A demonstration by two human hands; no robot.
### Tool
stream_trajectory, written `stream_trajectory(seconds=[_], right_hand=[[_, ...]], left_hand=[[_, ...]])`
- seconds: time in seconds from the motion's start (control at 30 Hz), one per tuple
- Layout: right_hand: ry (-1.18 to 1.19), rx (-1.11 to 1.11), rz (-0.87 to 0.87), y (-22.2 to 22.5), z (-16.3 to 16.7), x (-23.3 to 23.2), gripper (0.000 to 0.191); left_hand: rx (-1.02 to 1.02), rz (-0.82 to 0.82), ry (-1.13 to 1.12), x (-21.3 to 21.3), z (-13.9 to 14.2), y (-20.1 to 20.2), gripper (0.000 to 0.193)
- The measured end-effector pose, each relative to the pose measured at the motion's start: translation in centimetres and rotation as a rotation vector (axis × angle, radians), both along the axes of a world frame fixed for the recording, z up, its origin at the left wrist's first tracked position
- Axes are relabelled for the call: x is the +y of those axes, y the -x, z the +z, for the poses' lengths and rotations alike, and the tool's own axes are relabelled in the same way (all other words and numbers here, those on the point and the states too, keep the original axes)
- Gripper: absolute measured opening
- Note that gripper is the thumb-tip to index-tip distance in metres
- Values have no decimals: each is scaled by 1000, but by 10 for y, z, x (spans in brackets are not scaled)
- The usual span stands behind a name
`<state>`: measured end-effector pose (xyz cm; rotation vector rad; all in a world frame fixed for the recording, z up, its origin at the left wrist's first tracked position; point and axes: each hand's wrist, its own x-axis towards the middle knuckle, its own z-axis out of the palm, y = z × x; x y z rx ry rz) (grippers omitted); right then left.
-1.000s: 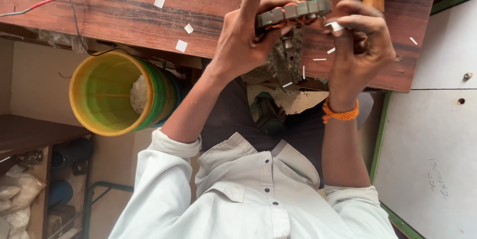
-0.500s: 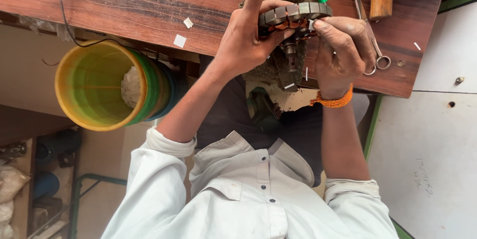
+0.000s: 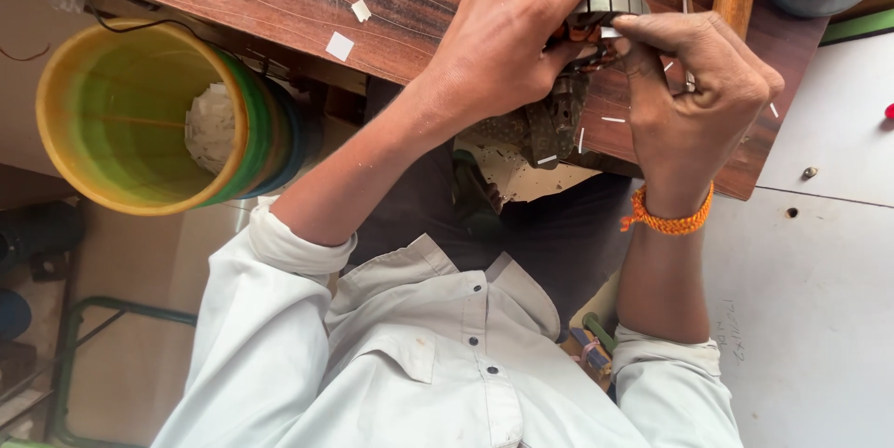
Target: The person inserts small white insulating pieces into the slots of a motor rotor using a green screwdriver and scissors. They cut the pieces to size and wedge them between copper windings, repeating the process across multiple slots.
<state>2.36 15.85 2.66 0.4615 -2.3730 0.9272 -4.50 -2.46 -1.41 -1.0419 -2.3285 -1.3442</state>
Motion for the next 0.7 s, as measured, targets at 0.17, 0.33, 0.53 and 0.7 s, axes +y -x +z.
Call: stream_trajectory(seconds=[0.17, 0.33, 0.53, 0.7], right_hand=[[-27, -39, 16, -6, 10, -11, 18], [89, -61, 46, -2, 0, -5, 16], [184, -80, -49, 0, -17, 17, 15], [102, 134, 76, 1, -34, 22, 21]], left_hand=[[29, -39, -18, -4, -4, 1, 41], [-119, -204, -176, -21, -6, 1, 53], [-241, -176, -166, -15, -8, -5, 33], [-330, -145, -162, -11, 1, -10, 26]])
